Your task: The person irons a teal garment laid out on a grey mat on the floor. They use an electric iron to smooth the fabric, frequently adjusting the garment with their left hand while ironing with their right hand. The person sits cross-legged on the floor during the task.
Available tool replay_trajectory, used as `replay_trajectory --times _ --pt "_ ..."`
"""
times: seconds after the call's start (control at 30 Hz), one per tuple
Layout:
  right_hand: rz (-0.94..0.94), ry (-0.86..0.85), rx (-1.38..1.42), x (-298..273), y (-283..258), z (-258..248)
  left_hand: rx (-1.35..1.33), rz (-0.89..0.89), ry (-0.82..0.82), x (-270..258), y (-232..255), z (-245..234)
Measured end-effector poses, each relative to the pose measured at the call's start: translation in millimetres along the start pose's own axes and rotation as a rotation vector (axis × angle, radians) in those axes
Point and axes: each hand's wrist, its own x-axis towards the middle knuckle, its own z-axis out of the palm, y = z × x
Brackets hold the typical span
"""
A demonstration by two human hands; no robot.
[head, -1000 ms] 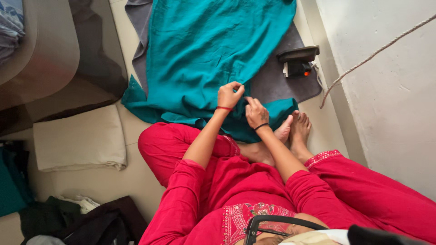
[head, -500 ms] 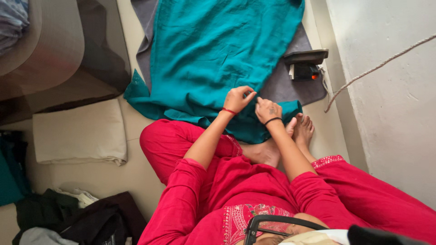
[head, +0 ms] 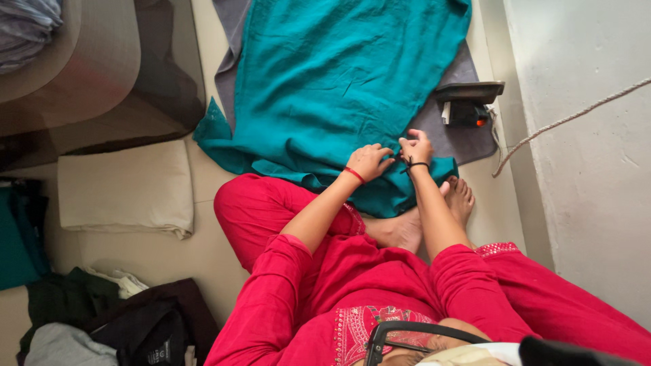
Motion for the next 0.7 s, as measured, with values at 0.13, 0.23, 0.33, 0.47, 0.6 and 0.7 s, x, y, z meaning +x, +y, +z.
replay_trajectory --times 0.13,0.23,0.33,0.47,0.6,0.7 --pt "0.065 0.278 0.307 0.1 -2.5 -14.1 -0.031 0.025 -0.015 -0.7 -2.3 -5.9" --pt "-0.226 0.651 0.165 10.7 -8.8 -33.3 -0.027 -0.021 0.038 -7.3 -3.5 -7.0" --pt "-0.629 0.812 -0.203 31.9 -26.2 -57.0 0.024 -0.038 -0.029 -8.3 -5.9 -11.7" --pt "-0.596 0.534 -0.128 41.2 -44.3 -76.9 0.009 0.022 -0.213 -15.7 -9.0 -13.6" --pt "-0.716 0.415 -0.231 73.7 -100.5 -89.1 -0.134 0.063 -0.248 -19.3 -22.0 -14.0" --pt "-0.314 0.276 0.149 82.7 -158.9 -75.0 -0.219 0.023 -0.077 -22.4 -28.1 -35.1"
